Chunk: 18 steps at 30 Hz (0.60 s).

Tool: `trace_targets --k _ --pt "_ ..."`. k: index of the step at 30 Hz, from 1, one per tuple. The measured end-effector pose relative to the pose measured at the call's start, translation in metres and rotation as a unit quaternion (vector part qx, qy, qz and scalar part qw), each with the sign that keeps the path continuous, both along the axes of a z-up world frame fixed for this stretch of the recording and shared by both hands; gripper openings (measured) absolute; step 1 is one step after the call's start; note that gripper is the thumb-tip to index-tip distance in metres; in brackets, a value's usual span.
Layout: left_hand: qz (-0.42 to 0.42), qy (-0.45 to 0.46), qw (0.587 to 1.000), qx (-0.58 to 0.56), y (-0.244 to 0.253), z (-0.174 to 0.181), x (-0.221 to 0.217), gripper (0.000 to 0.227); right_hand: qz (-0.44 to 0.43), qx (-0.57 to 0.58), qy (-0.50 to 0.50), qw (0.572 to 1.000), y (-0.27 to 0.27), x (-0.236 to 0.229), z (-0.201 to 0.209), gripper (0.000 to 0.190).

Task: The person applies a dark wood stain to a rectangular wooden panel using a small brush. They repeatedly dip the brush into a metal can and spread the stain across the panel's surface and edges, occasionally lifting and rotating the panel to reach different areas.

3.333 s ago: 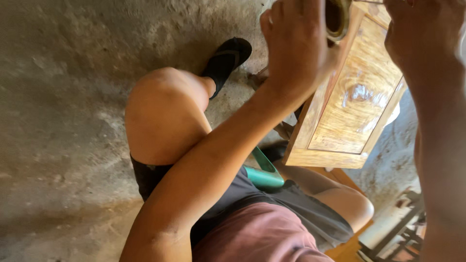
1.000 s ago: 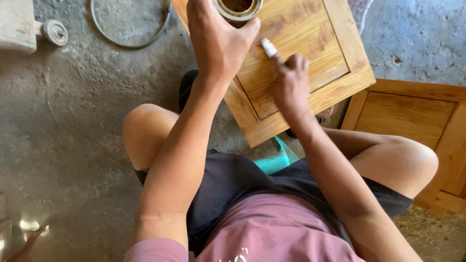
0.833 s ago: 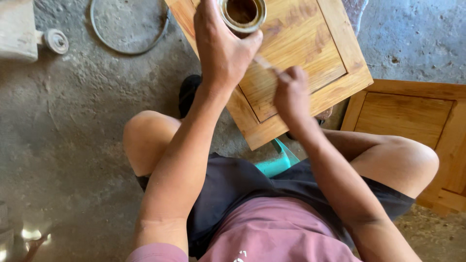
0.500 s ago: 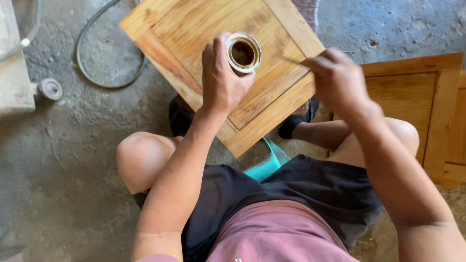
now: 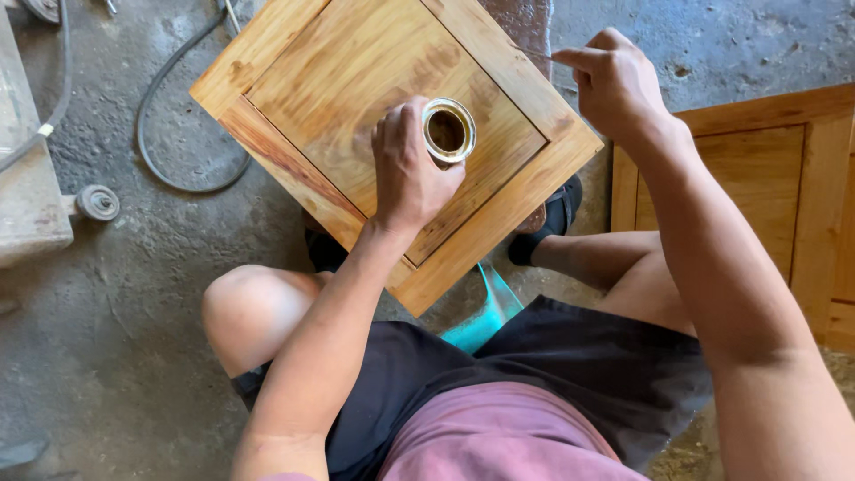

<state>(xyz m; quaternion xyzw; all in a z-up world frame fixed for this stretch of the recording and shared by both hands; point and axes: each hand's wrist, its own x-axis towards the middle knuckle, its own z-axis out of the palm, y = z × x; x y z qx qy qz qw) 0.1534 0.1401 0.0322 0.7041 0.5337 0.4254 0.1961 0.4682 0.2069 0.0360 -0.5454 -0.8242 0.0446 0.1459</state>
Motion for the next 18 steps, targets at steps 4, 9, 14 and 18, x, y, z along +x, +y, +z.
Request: trace_targets --k 4,9,14,18 --pt "0.017 0.009 1.0 -0.004 0.009 0.004 -0.008 0.073 0.028 -0.032 0.054 0.998 0.019 0.007 -0.01 0.022" --pt "0.023 0.006 1.0 -0.002 0.016 0.01 -0.036 0.071 0.024 -0.092 0.031 0.995 0.003 0.025 0.004 0.022" --pt "0.022 0.016 1.0 0.004 0.002 0.011 -0.046 0.071 0.031 -0.058 0.018 0.998 -0.014 0.029 -0.01 0.023" --pt "0.0 0.003 1.0 -0.023 -0.001 0.012 -0.038 0.068 0.004 0.013 -0.002 1.0 -0.005 0.016 -0.019 0.02"
